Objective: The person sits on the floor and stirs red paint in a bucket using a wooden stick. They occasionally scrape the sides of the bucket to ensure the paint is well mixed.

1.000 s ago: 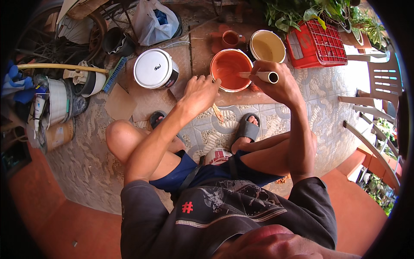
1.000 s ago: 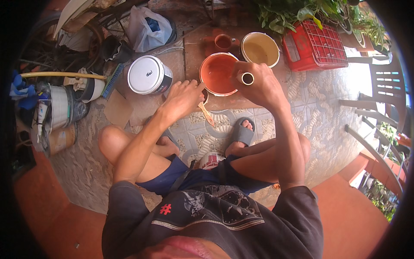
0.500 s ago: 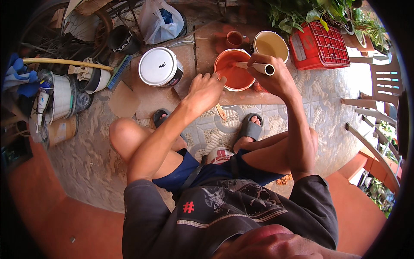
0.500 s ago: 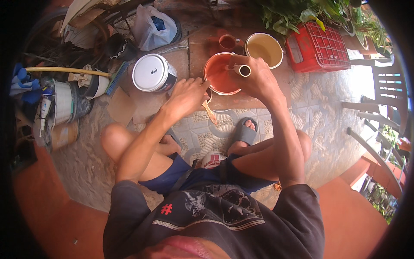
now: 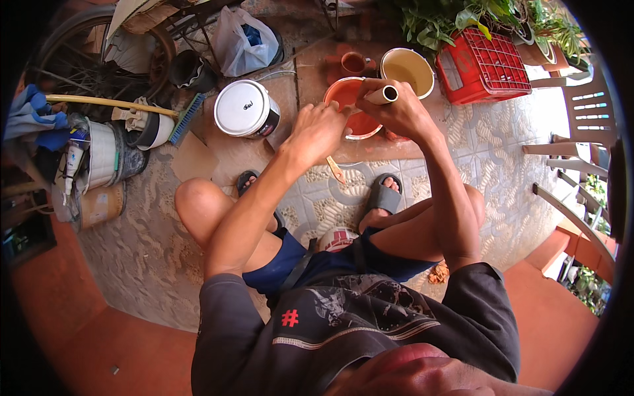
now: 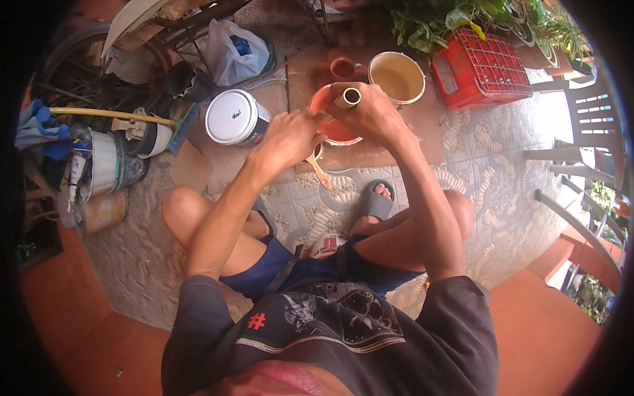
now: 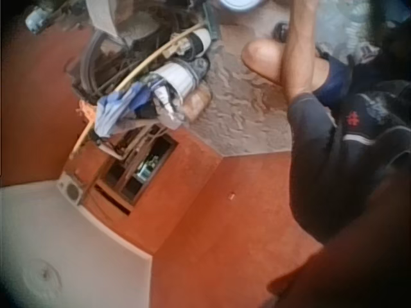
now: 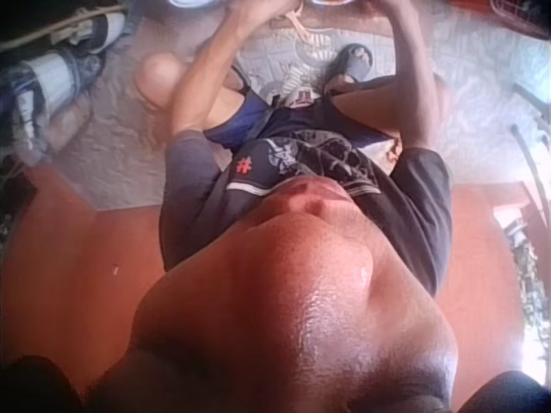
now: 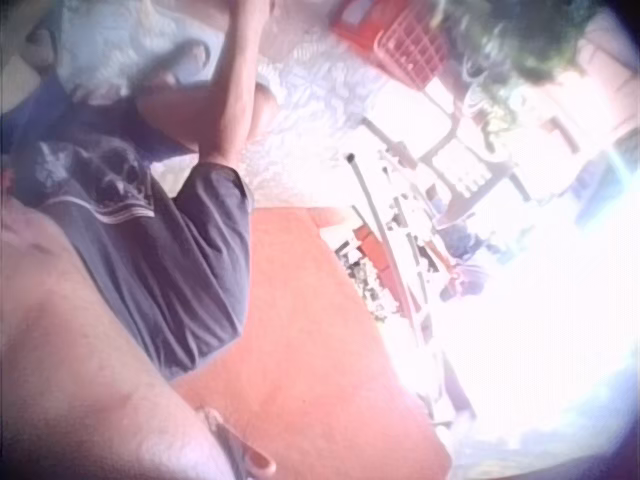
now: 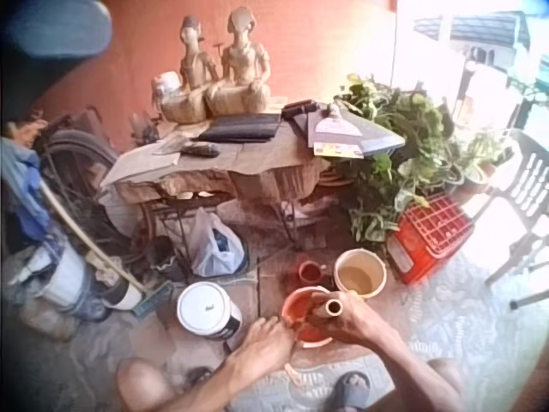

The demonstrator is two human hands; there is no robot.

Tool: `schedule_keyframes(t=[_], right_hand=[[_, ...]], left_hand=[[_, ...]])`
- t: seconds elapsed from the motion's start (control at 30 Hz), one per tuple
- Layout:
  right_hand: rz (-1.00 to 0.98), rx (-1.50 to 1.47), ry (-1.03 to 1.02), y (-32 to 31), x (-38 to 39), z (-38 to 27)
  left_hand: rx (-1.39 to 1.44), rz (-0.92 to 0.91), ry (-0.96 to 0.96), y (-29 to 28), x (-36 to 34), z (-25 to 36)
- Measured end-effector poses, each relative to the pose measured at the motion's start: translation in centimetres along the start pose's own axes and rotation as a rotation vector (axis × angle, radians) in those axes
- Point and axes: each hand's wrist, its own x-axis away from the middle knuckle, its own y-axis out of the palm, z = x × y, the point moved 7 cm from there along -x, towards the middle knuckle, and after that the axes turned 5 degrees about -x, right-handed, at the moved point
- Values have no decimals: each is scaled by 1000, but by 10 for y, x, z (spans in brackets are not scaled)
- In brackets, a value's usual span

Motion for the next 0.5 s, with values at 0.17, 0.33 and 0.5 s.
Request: schedule_keyframes(t=[0.17,0.33,0.5], right_hand=[[122,213,17,-7,1,18],[17,260,58,-4,8,14],[-10,125,71,6,4,8]], left_hand=[[0,-9,-50,7,-2,-12],[82,27,-71,8,7,-25],[159,51,-137,8,20,-40]])
